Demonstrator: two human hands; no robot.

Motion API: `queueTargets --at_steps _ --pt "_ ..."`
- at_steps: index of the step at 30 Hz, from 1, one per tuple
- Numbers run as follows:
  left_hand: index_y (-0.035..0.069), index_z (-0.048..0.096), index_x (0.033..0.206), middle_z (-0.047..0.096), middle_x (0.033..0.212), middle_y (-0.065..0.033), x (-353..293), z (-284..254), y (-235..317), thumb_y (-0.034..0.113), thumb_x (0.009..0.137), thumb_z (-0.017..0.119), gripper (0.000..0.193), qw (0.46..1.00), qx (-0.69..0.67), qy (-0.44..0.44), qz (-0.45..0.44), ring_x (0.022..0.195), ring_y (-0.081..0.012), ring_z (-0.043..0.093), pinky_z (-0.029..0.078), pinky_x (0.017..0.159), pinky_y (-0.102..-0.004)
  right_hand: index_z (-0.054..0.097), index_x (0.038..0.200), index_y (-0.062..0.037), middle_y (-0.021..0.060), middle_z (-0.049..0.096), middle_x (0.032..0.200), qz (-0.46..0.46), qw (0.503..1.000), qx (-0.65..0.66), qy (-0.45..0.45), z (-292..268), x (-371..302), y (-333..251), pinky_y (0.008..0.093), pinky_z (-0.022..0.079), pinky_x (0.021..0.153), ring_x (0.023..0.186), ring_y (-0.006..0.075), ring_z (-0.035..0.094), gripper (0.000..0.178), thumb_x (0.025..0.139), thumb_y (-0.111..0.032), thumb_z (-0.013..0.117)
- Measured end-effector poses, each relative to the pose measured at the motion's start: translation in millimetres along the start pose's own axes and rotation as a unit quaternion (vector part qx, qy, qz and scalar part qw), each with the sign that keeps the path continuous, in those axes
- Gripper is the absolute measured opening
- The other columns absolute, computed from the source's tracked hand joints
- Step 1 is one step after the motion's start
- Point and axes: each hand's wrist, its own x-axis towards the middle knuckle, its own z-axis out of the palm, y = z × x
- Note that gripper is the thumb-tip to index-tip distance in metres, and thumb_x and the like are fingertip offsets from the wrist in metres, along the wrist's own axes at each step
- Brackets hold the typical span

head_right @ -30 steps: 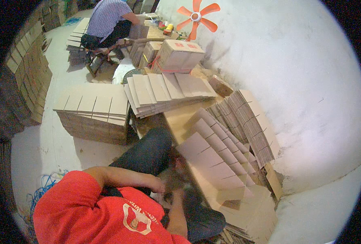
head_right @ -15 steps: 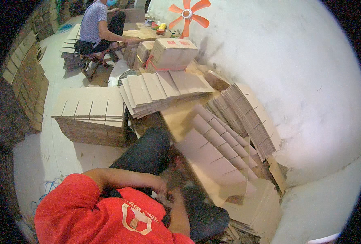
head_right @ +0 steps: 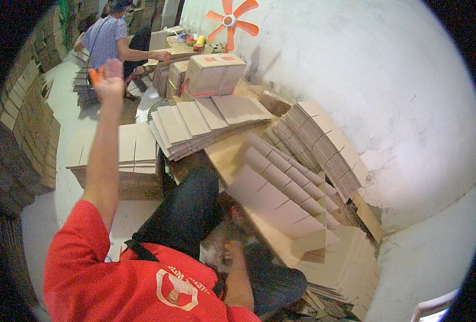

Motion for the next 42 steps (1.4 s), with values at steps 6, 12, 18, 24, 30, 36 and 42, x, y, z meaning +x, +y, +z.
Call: queueTargets --at_steps 6,12,18,24,30,36,42 --pt "0.0 0.046 0.122 0.051 0.13 -0.0256 -8.3 18.6 -0.7 0.028 0.097 0.05 0.037 0.971 0.142 -0.187 -0.043 0.12 -0.0432 0.052 0.043 0.104 -0.0523 0.063 0.1 -0.0034 0.0149 0.066 0.082 -0.063 0.994 -0.091 0.011 0.7 16.8 5.6 0.043 0.059 0.052 0.067 0.0283 0.067 0.02 0.085 -0.016 0.066" --pt "-0.001 0.048 0.122 0.051 0.129 -0.0274 -7.8 -25.1 -31.5 0.022 0.096 0.046 0.035 0.96 0.226 -0.111 -0.126 0.116 -0.0404 0.055 0.046 0.101 -0.0477 0.061 0.101 -0.0047 0.012 0.066 0.084 -0.109 0.991 -0.08 -0.005 -1.4 17.7 11.0 0.0419 0.057 0.05 0.061 0.028 0.064 0.021 0.085 -0.017 0.065" --pt "-0.005 0.037 0.137 0.052 0.129 -0.026 139.9 4.5 -25.6 0.035 0.085 0.062 0.071 0.809 0.557 -0.052 0.182 0.117 -0.0339 0.053 0.041 0.101 -0.039 0.065 0.102 -0.0039 0.0102 0.067 0.08 -0.01 1.0 0.004 -0.018 2.9 -5.1 -3.4 0.035 0.055 0.048 0.056 0.0201 0.062 0.018 0.084 -0.007 0.064" --pt "-0.002 0.048 0.124 0.058 0.118 -0.0208 109.6 47.9 -24.8 0.03 0.088 0.058 0.049 0.566 0.708 -0.251 0.341 0.105 -0.0308 0.057 0.044 0.093 -0.0382 0.061 0.118 -0.0038 0.0141 0.066 0.102 -0.043 0.998 -0.049 0.016 4.6 -8.6 -10.3 0.0419 0.059 0.06 0.086 0.0295 0.067 0.032 0.088 -0.013 0.064" --pt "0.007 0.029 0.148 0.031 0.15 -0.0213 -224.5 -107.7 -16.6 0.046 0.082 0.066 0.085 0.439 0.532 -0.724 0.003 0.14 -0.0337 0.027 0.018 0.115 -0.049 0.065 0.113 -0.0031 0.0154 0.067 0.106 -0.151 0.977 -0.137 0.065 -0.4 27.7 3.3 0.0421 0.053 0.076 0.091 0.0287 0.065 0.031 0.086 -0.019 0.063" --pt "0.004 0.023 0.149 0.05 0.136 -0.024 -343.9 -173.4 4.3 0.07 0.08 0.05 0.099 0.149 0.551 -0.818 -0.073 0.128 -0.042 0.044 0.025 0.112 -0.0515 0.071 0.089 -0.004 0.0146 0.07 0.088 -0.213 0.962 -0.168 0.021 -12.7 23.6 13.8 0.044 0.053 0.069 0.076 0.0276 0.066 0.027 0.072 -0.024 0.077" --pt "0.014 0.033 0.143 0.061 0.113 -0.0258 -414.5 -196.4 31.1 0.043 0.088 0.058 0.067 0.044 0.401 -0.826 -0.394 0.1 -0.0421 0.061 0.048 0.084 -0.049 0.069 0.084 0.0016 0.0089 0.068 0.081 -0.337 0.917 -0.211 0.047 5.2 -16.8 -22.2 0.0359 0.053 0.058 0.072 0.0195 0.063 0.01 0.077 -0.005 0.07"
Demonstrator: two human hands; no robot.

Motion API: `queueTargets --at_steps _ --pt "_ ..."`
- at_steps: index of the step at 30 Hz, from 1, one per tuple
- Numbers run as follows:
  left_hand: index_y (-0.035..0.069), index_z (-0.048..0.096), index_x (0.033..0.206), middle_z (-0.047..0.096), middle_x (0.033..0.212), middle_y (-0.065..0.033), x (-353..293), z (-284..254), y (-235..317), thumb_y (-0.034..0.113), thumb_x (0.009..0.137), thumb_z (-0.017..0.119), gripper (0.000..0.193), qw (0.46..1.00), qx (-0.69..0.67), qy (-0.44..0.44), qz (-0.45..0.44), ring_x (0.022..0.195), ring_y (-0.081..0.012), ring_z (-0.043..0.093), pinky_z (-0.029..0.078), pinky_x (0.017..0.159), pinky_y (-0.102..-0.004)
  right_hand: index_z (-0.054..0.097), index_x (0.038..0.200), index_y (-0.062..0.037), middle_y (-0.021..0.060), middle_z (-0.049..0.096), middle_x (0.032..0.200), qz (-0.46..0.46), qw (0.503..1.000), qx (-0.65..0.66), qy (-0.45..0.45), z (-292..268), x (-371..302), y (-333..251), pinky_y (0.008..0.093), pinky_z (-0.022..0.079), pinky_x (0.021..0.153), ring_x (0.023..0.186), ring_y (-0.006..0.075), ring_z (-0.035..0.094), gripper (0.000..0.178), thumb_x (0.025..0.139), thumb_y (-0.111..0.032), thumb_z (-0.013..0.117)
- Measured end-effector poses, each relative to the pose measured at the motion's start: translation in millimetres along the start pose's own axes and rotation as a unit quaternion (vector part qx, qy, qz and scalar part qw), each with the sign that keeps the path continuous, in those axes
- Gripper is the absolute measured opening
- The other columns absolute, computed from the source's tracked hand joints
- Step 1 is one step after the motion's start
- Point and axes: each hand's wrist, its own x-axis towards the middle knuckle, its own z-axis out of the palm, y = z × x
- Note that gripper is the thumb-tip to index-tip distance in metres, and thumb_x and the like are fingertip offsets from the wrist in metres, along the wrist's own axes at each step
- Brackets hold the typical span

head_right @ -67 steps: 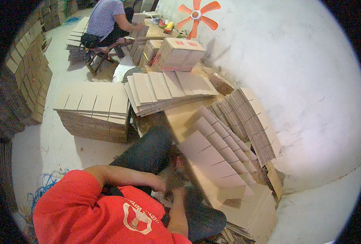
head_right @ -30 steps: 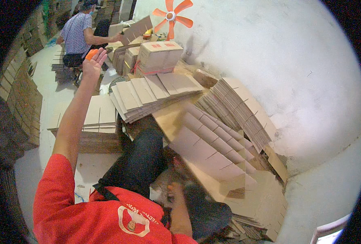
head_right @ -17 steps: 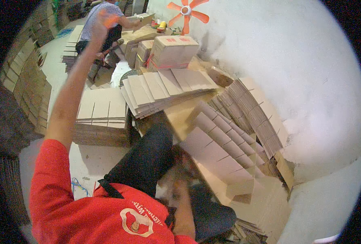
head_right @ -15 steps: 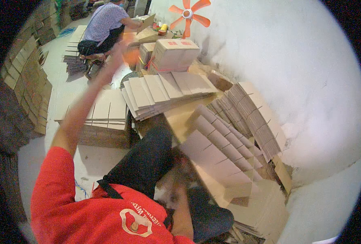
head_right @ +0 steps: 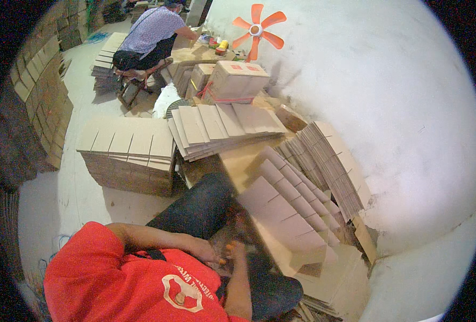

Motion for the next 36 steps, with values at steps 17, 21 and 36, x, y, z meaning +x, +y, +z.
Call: queueTargets --at_steps 17,21,36 --pt "0.009 0.033 0.146 0.039 0.147 -0.0162 -64.4 -113.2 -81.8 0.051 0.083 0.066 0.082 0.843 0.05 0.53 -0.076 0.134 -0.0361 0.038 0.033 0.11 -0.0441 0.071 0.104 -0.0127 0.0175 0.069 0.099 -0.026 0.995 -0.091 -0.007 0.0 12.4 -51.0 0.0374 0.054 0.076 0.091 0.0303 0.069 0.029 0.08 -0.028 0.067" --pt "0.011 0.029 0.148 0.036 0.149 -0.0165 -36.2 -113.5 -101.7 0.061 0.082 0.059 0.088 0.875 0.113 0.453 -0.13 0.139 -0.0376 0.03 0.02 0.115 -0.0502 0.071 0.107 -0.0047 0.0119 0.072 0.095 -0.074 0.989 0.064 0.115 -76.1 -39.3 -104.9 0.0336 0.054 0.073 0.08 0.0202 0.067 0.025 0.083 -0.008 0.069" --pt "0.013 0.039 0.144 0.063 0.109 -0.0267 29.2 -10.1 -1.4 0.05 0.093 0.049 0.064 0.996 -0.07 -0.05 0.028 0.101 -0.0401 0.062 0.047 0.083 -0.0486 0.03 0.148 -0.0067 0.02 0.034 0.149 0.474 0.673 -0.465 0.325 -301.1 -203.9 26.2 0.0533 0.037 0.1 0.136 0.0348 0.035 0.094 0.077 -0.051 0.071"
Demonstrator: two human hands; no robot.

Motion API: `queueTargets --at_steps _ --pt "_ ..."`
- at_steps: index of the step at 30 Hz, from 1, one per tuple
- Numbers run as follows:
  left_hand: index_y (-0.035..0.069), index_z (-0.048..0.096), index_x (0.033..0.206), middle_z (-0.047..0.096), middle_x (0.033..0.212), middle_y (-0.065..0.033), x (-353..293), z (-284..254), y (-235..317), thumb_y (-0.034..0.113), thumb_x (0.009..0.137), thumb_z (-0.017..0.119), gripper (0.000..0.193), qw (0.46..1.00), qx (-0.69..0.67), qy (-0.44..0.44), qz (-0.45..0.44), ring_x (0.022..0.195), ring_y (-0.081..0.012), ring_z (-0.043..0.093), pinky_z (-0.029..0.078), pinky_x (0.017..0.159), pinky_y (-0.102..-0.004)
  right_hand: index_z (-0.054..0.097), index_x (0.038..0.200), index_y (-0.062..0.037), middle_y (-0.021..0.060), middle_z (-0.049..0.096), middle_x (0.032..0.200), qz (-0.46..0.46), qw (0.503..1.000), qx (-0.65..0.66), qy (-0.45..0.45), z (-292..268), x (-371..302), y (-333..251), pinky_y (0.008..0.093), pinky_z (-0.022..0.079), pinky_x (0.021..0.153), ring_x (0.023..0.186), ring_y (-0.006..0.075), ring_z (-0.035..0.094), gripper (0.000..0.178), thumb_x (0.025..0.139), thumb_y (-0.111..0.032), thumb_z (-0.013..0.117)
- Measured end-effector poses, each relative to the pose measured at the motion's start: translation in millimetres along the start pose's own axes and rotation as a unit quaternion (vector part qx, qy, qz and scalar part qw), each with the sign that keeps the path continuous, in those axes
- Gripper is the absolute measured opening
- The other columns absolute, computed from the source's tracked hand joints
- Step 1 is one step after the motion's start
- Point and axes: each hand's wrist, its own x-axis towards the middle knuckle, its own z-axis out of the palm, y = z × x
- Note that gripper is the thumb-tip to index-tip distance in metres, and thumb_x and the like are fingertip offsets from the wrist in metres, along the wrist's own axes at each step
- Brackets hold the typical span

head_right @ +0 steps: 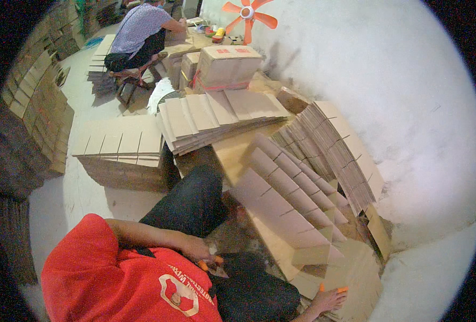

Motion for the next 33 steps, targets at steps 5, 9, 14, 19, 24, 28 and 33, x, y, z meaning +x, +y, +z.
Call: queueTargets --at_steps 5,9,14,19,24,28,33 --pt "0.011 0.036 0.141 0.065 0.094 -0.0243 15.2 5.9 -16.7 0.039 0.093 0.054 0.058 0.998 -0.031 0.036 -0.03 0.086 -0.0425 0.064 0.05 0.071 -0.0507 0.038 0.143 -0.0041 0.0181 0.04 0.146 -0.02 0.997 0.034 0.06 39.3 23.7 29.2 0.0472 0.041 0.099 0.131 0.0333 0.042 0.082 0.078 -0.039 0.074" --pt "0.002 0.056 0.12 0.066 0.087 -0.0226 3.6 13.4 -16.9 0.029 0.099 0.045 0.036 0.997 -0.009 0.065 -0.03 0.08 -0.038 0.066 0.05 0.063 -0.0478 0.05 0.134 -0.0021 0.0184 0.053 0.136 -0.019 0.983 0.174 0.058 6.0 21.2 13.7 0.0407 0.047 0.093 0.119 0.034 0.055 0.062 0.081 -0.025 0.073" --pt "0.0 0.056 0.118 0.066 0.085 -0.0229 28.7 46.8 -56.5 0.025 0.098 0.045 0.034 0.987 0.037 0.148 0.052 0.076 -0.0386 0.066 0.05 0.062 -0.0495 0.055 0.128 0.0 0.0208 0.059 0.126 0.025 0.939 0.282 0.194 38.5 47.9 50.4 0.0393 0.049 0.09 0.111 0.0346 0.059 0.048 0.085 -0.016 0.069" --pt "-0.001 0.056 0.117 0.065 0.083 -0.0238 24.9 14.7 -30.1 0.021 0.099 0.044 0.032 0.995 0.027 0.09 0.039 0.076 -0.0385 0.066 0.05 0.06 -0.0491 0.049 0.135 -0.0021 0.0148 0.054 0.132 0.038 0.91 0.306 0.279 -11.8 31.6 96.0 0.0367 0.042 0.097 0.117 0.0264 0.053 0.048 0.092 -0.021 0.057" --pt "0.0 0.054 0.122 0.066 0.083 -0.0229 12.8 6.3 -23.0 0.021 0.098 0.045 0.033 0.994 0.072 0.077 0.03 0.076 -0.0378 0.066 0.05 0.059 -0.048 0.059 0.122 0.0034 0.0153 0.066 0.114 -0.009 0.639 0.621 0.454 -109.1 18.9 66.8 0.0375 0.056 0.084 0.099 0.0267 0.066 0.053 0.078 -0.018 0.081" --pt "0.001 0.038 0.141 0.067 0.101 -0.0196 26.9 6.9 -20.6 0.018 0.095 0.054 0.052 0.996 -0.035 0.075 -0.032 0.085 -0.0316 0.067 0.055 0.067 -0.0423 0.051 0.128 0.0076 0.021 0.063 0.114 -0.078 0.635 0.711 0.292 -146.5 0.5 58.3 0.0378 0.057 0.08 0.095 0.0281 0.064 0.044 0.092 -0.015 0.06" --pt "0.004 0.024 0.149 0.055 0.131 -0.0118 24.0 -24.5 -11.2 0.011 0.087 0.067 0.076 0.761 -0.586 0.19 0.203 0.111 -0.0223 0.058 0.051 0.09 -0.0373 0.055 0.13 0.0038 0.0105 0.062 0.119 -0.145 0.617 0.774 0.004 -150.4 -29.0 -17.1 0.025 0.05 0.082 0.099 0.0132 0.058 0.046 0.084 0.003 0.061"
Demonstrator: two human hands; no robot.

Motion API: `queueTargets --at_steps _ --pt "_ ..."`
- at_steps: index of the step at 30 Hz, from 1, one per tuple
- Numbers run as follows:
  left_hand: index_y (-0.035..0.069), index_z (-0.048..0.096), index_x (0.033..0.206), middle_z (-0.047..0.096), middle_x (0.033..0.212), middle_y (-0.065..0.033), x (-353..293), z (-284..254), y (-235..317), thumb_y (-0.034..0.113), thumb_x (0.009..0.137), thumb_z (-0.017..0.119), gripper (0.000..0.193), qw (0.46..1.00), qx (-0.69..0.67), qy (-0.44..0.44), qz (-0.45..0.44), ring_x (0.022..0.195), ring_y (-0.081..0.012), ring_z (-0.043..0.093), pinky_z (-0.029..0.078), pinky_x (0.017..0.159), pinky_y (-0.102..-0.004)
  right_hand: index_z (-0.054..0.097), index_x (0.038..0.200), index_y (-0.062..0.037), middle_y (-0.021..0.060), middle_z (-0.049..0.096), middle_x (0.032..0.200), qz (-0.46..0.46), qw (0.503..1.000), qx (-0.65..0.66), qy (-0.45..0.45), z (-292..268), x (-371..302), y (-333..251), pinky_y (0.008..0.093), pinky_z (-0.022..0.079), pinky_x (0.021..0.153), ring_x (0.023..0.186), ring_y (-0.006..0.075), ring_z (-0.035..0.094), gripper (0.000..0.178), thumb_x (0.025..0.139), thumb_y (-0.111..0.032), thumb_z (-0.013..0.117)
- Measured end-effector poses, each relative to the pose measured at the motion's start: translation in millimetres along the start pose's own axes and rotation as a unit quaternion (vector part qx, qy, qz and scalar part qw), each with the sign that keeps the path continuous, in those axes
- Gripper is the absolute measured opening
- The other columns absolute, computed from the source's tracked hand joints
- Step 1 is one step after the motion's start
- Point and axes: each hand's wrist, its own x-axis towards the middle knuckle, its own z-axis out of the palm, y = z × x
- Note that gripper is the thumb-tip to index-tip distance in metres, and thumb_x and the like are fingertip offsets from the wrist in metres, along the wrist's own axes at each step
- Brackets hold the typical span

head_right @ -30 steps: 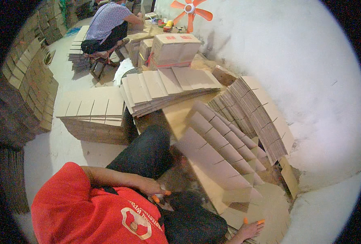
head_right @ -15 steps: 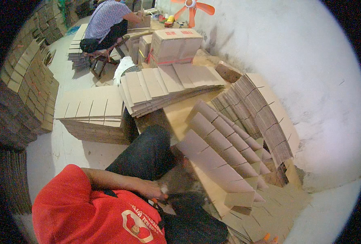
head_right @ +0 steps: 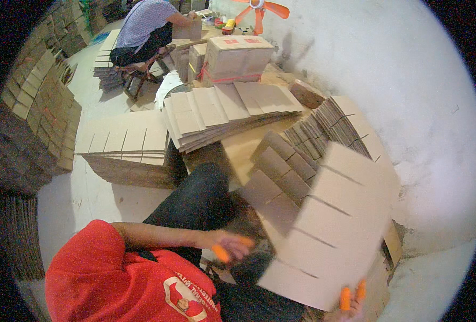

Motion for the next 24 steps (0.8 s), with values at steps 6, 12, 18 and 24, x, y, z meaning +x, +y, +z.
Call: queueTargets --at_steps 6,12,18,24 --pt "0.004 0.049 0.132 0.061 0.118 -0.0058 9.5 -0.5 50.4 0.02 0.088 0.067 0.05 0.954 -0.279 0.08 0.079 0.103 -0.0155 0.06 0.05 0.088 -0.0343 0.056 0.128 0.0067 0.0123 0.059 0.12 0.133 0.964 0.128 -0.193 44.3 -40.2 42.4 0.0298 0.051 0.085 0.109 0.0161 0.055 0.054 0.078 -0.008 0.069" --pt "0.001 0.063 0.115 0.068 0.106 -0.0072 17.9 22.6 65.1 0.012 0.084 0.071 0.034 0.961 -0.101 0.253 0.049 0.093 -0.0138 0.064 0.052 0.083 -0.0304 0.049 0.135 0.0046 0.0132 0.054 0.13 0.177 0.957 0.104 -0.207 58.4 -65.1 17.3 0.0316 0.045 0.095 0.116 0.0163 0.052 0.066 0.072 0.006 0.069" --pt "0.001 0.066 0.109 0.07 0.09 -0.0071 47.5 19.7 112.4 0.015 0.087 0.069 0.027 0.984 0.102 0.134 -0.05 0.074 -0.0109 0.065 0.053 0.066 -0.0261 0.037 0.145 -0.0008 0.0174 0.049 0.138 0.039 0.982 0.034 -0.18 29.7 -57.3 -3.3 0.0372 0.044 0.1 0.122 0.0244 0.051 0.078 0.075 -0.005 0.071" --pt "0.005 0.069 0.109 0.066 0.074 -0.0027 57.6 -16.1 148.0 0.017 0.092 0.063 0.021 0.919 0.291 0.267 0.022 0.061 -0.0055 0.06 0.049 0.054 -0.0204 0.041 0.145 -0.0061 0.0145 0.05 0.14 -0.081 0.97 -0.211 0.087 -7.5 -13.4 -52.6 0.0385 0.04 0.104 0.123 0.0249 0.049 0.066 0.082 -0.008 0.063"
